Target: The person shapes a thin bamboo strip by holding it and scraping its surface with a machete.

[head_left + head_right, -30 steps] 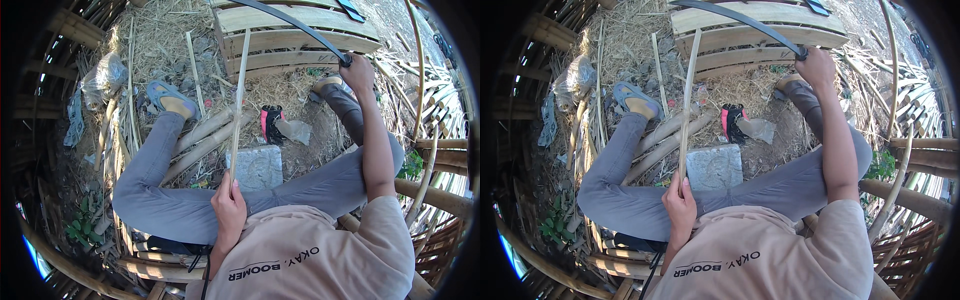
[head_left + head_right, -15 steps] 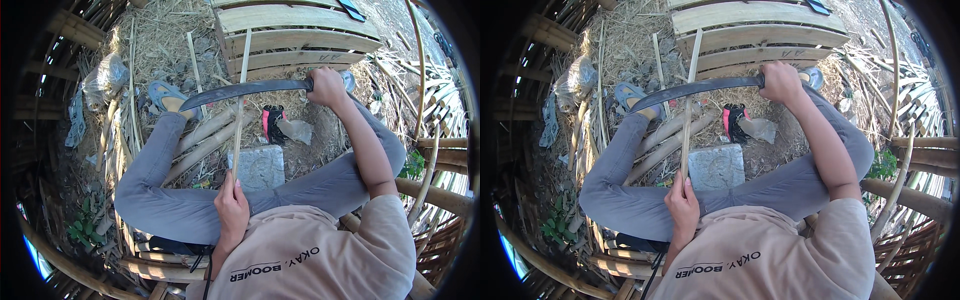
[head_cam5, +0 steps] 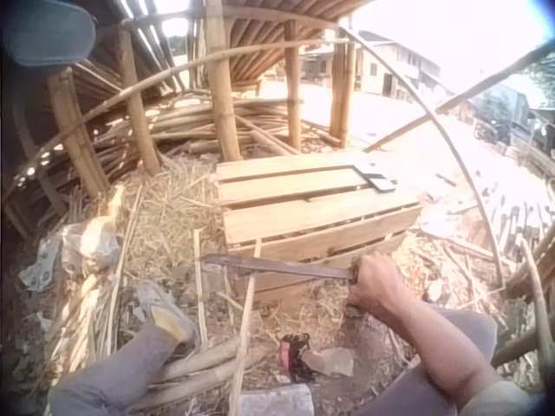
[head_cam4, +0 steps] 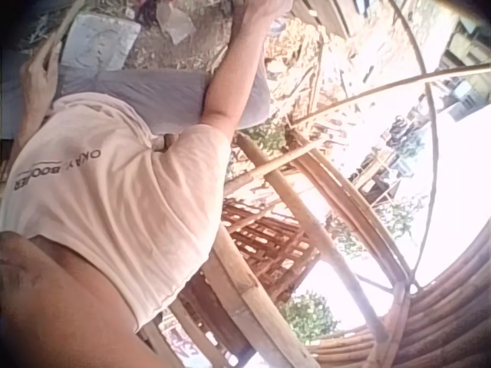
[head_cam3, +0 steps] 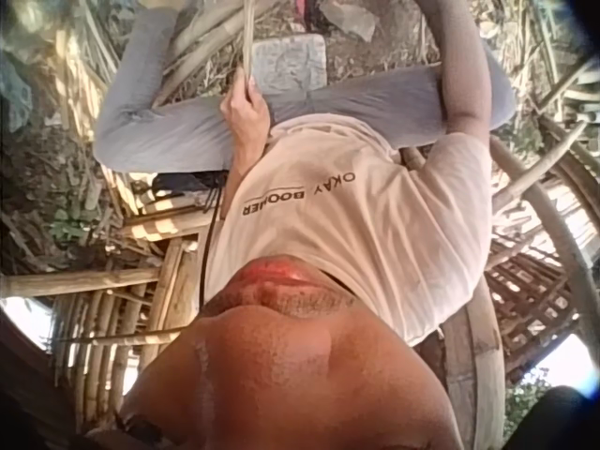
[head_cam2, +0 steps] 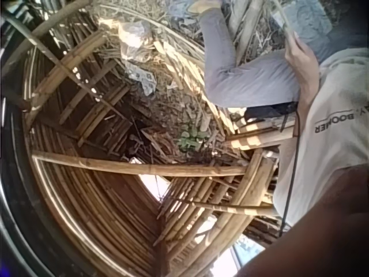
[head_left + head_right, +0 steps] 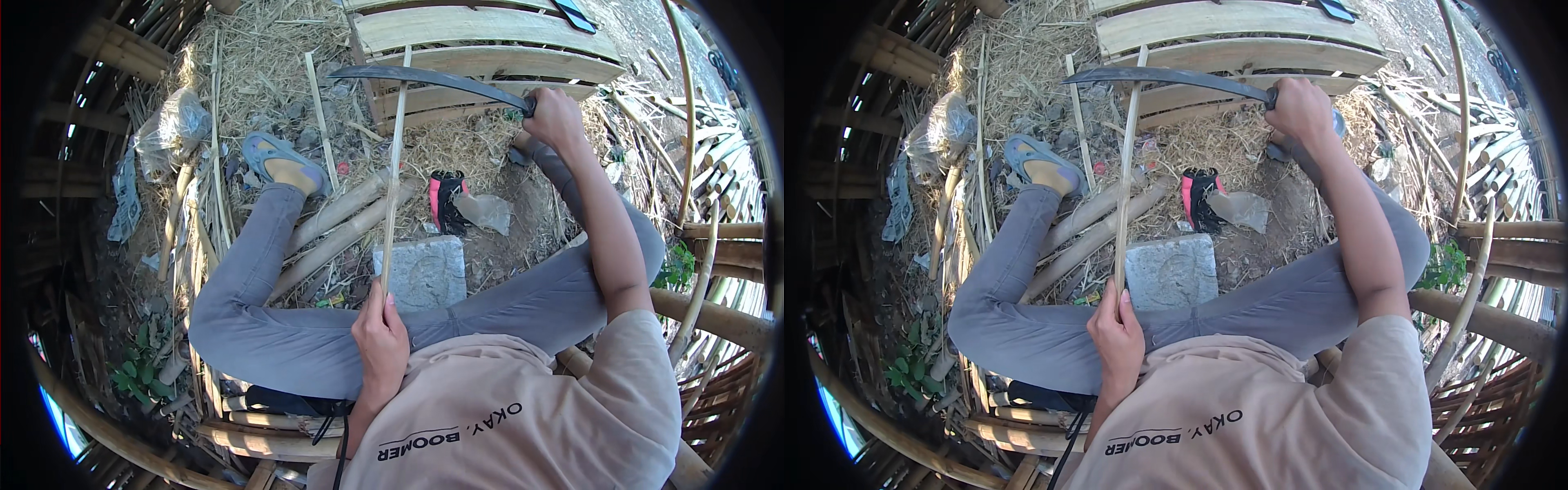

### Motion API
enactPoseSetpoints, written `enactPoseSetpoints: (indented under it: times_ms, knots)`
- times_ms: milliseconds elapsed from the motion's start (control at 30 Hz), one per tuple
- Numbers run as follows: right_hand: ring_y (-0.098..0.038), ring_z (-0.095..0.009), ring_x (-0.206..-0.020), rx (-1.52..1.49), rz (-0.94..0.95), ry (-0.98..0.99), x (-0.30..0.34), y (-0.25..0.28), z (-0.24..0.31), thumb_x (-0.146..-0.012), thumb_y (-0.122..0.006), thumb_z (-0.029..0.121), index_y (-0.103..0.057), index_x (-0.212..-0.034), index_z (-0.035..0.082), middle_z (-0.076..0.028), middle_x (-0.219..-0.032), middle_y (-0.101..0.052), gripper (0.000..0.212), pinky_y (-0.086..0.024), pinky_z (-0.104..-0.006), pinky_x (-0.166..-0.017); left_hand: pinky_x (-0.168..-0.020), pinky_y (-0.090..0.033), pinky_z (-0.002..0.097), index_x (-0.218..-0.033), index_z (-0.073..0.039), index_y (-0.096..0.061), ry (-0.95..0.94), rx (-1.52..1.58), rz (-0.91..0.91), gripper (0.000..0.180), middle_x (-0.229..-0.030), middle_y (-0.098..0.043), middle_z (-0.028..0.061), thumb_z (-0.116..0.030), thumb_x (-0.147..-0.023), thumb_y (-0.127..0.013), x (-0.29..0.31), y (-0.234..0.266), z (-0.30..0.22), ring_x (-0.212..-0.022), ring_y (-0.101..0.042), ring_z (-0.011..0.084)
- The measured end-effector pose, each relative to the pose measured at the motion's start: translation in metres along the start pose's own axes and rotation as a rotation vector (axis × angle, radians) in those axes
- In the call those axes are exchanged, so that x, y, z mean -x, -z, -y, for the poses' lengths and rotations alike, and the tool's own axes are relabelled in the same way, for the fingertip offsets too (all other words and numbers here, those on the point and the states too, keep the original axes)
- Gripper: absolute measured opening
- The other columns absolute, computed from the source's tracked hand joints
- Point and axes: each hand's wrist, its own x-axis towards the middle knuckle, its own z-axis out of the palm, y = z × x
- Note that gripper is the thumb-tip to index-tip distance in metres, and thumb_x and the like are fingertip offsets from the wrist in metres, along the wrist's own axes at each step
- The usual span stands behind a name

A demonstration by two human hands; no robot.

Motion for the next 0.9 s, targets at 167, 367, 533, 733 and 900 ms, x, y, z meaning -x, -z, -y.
enactPoseSetpoints:
  times_ms: [167, 367, 533, 733, 900]
  knots:
    - [-0.07, -0.041, -0.08, 0.036, -0.037, -0.079, -0.003, 0.003, -0.012, -0.068, -0.068, 0.017, -0.074, -0.086, 0.004, -0.024, -0.081, -0.07, 0.024, -0.057, -0.0486, -0.078, -0.062, -0.05, 0.0416, -0.124, 0.011, -0.058, -0.031, 0.004, -0.023, 0.031, -0.086, -0.065, 0.0293, -0.005, -0.098, -0.055, 0.001, -0.001, 0.004, -0.07, -0.067, 0.0389]
    - [-0.07, -0.04, -0.081, -0.025, -0.117, 0.017, 0.007, -0.008, -0.015, -0.065, -0.067, 0.019, -0.076, -0.093, 0.007, -0.024, -0.081, -0.07, 0.032, -0.057, -0.048, -0.078, -0.072, -0.051, 0.0459, -0.125, 0.008, -0.057, 0.109, 0.055, 0.075, 0.031, -0.097, -0.065, 0.031, 0.0, -0.096, -0.052, 0.001, 0.004, 0.0, -0.087, -0.065, 0.0469]
    - [-0.069, -0.039, -0.082, -0.041, 0.021, 0.171, 0.028, 0.0, 0.02, -0.061, -0.068, 0.021, -0.077, -0.096, 0.009, -0.023, -0.082, -0.069, 0.038, -0.056, -0.0474, -0.079, -0.055, -0.044, 0.0377, -0.124, 0.01, -0.059, 0.016, 0.035, 0.0, 0.031, -0.073, -0.061, 0.024, -0.006, -0.098, -0.055, 0.001, -0.001, 0.011, -0.055, -0.055, 0.0286]
    - [-0.069, -0.037, -0.086, -0.001, 0.176, 0.216, 0.03, -0.005, 0.031, -0.06, -0.072, 0.02, -0.075, -0.091, 0.008, -0.022, -0.083, -0.07, 0.034, -0.057, -0.046, -0.08, -0.068, -0.052, 0.0437, -0.124, 0.012, -0.058, -0.016, -0.021, -0.021, 0.032, -0.093, -0.067, 0.0311, -0.006, -0.098, -0.054, 0.001, 0.002, -0.003, -0.08, -0.068, 0.0425]
    - [-0.069, -0.037, -0.087, -0.02, 0.158, 0.181, 0.029, -0.011, 0.036, -0.059, -0.074, 0.02, -0.074, -0.087, 0.006, -0.021, -0.083, -0.07, 0.031, -0.057, -0.0454, -0.081, -0.073, -0.054, 0.045, -0.123, 0.014, -0.057, 0.013, -0.028, 0.016, 0.032, -0.099, -0.067, 0.033, -0.005, -0.098, -0.054, 0.0, 0.003, -0.002, -0.086, -0.068, 0.0458]
